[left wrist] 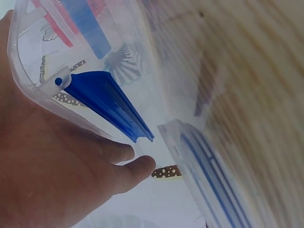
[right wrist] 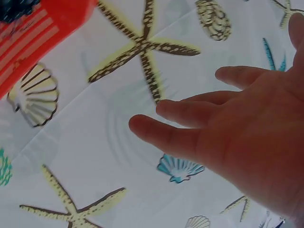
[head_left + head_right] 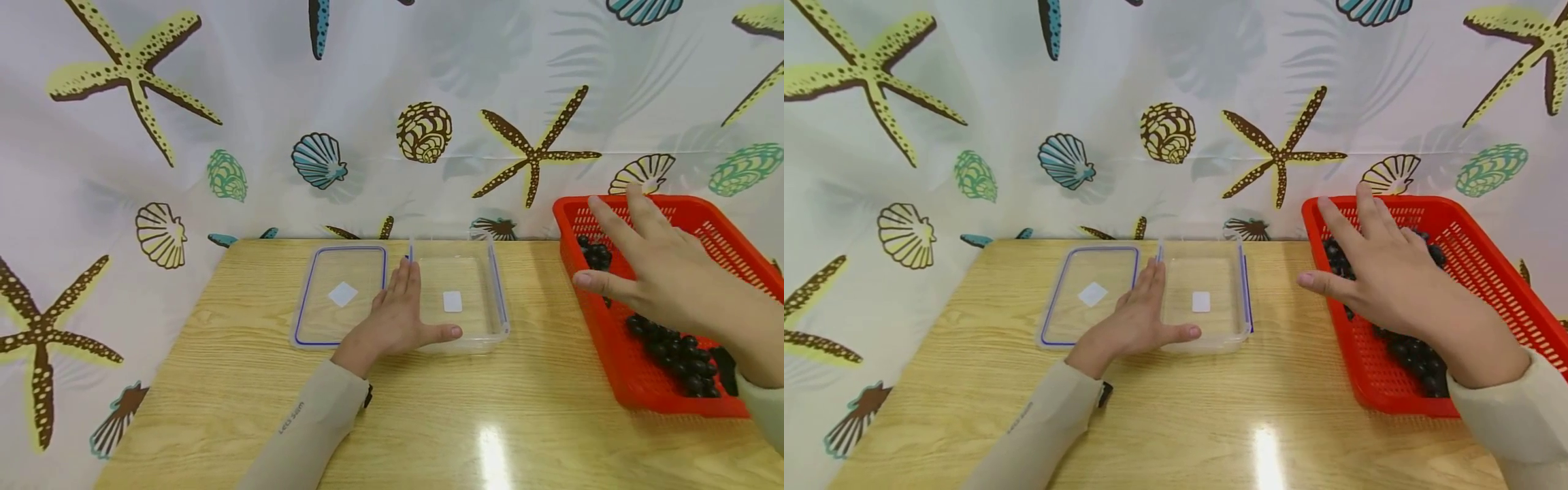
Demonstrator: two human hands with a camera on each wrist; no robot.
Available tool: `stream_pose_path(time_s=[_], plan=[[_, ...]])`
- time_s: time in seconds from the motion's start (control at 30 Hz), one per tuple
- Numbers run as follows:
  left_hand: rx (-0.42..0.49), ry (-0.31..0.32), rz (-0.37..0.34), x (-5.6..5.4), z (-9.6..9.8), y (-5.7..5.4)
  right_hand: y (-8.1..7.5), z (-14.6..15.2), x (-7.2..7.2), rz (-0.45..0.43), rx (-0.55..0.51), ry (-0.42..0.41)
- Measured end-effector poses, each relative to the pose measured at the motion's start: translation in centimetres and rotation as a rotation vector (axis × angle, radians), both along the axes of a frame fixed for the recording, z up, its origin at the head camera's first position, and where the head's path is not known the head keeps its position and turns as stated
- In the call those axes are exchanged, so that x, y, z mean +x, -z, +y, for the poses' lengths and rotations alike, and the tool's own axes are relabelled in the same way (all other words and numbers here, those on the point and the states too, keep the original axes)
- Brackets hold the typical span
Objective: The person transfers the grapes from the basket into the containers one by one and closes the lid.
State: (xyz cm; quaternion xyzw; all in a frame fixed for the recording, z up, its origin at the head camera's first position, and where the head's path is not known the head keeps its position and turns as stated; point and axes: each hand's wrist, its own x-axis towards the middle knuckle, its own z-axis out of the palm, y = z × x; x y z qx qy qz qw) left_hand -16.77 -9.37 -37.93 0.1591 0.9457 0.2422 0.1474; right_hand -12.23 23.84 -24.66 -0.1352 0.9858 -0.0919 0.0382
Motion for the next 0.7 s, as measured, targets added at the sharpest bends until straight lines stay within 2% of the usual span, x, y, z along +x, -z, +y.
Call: stream_pose_path(time_s=[0.13, 0.23, 0.3, 0.5, 0.7], plan=[[0.009, 0.004, 0.0, 0.1, -0.1, -0.1, -0.3, 2.1, -1.7, 0.009, 0.032, 0.045], [0.014, 0.009, 0.007, 0.2, -0.2, -0.1, 0.0, 4.1, -3.2, 0.013, 0.051, 0.091], [0.009, 0.011, 0.011, 0.2, -0.2, 0.0, 0.5, 5.5, -4.3, 0.014, 0.063, 0.124], [0.01, -0.001, 0.002, 0.3, -0.1, -0.1, 2.4, 9.4, -7.2, -0.034, 0.013, 0.207], [0.021, 0.006, 0.006, 0.5, 0.0, 0.0, 4.2, 12.2, -9.0, -0.128, 0.023, 0.222]])
